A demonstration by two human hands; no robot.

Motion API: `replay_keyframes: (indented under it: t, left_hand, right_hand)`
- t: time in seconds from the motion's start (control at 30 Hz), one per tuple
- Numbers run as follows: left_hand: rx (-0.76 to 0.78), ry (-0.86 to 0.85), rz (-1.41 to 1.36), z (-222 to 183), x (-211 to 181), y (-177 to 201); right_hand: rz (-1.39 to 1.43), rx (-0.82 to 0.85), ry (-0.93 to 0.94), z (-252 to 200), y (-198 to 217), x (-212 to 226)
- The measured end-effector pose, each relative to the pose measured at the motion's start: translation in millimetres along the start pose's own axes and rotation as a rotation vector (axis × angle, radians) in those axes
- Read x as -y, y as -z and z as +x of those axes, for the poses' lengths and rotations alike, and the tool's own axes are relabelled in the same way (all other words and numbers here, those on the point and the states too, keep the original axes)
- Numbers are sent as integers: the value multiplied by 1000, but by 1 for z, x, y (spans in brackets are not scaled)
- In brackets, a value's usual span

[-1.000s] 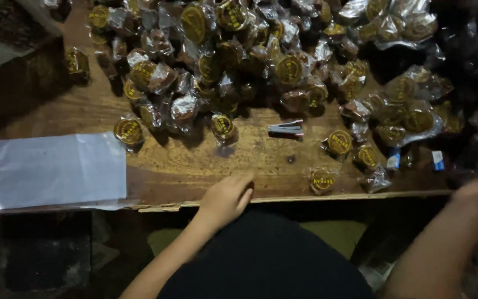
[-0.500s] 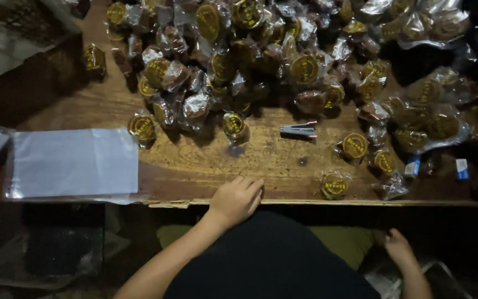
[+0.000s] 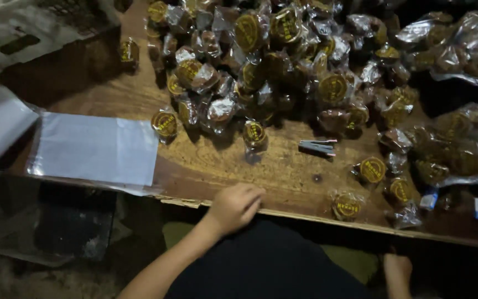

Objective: Packaging individually wrapped snacks into a larger plastic bag

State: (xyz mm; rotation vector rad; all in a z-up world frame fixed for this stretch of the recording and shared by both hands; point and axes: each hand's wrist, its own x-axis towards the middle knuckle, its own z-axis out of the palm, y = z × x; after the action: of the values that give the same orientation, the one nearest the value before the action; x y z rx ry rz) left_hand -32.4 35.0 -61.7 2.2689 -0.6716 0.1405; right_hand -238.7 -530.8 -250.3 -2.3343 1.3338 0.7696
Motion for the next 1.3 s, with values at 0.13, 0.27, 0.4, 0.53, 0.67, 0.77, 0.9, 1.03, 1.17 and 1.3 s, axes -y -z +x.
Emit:
replay_keyframes:
  t: [0.13, 0.27, 0.4, 0.53, 0.67, 0.77, 0.9, 1.03, 1.17, 1.3]
  left_hand:
    - [-18, 1, -46, 3, 7, 24]
    - [-6, -98, 93, 8, 6, 21]
    - [27, -140, 103, 1, 10, 18]
    - [11, -186, 147, 1, 9, 17]
    - [4, -227, 271, 4, 9, 17]
    - [2, -242, 238, 4, 6, 20]
    - [9, -258, 209, 4, 8, 21]
    - [-40, -160, 147, -5, 7, 18]
    - [-124, 203, -215, 2, 17, 21]
    - [-139, 382, -400, 8, 26, 32]
  right_hand:
    - [-90, -132, 94, -12, 2, 25]
    - [407, -401, 397, -22, -6, 44]
    - [237, -413, 311, 52, -32, 3]
    - [-44, -301, 101, 20, -19, 2]
    - [-1, -280, 128, -37, -11, 35]
    - [24, -241, 61, -52, 3, 70]
    - [44, -157, 57, -19, 0, 63]
    - [40, 48, 58, 2, -4, 21]
    - [65, 213, 77, 31, -5, -15]
    - [-71, 535, 93, -132, 74, 101]
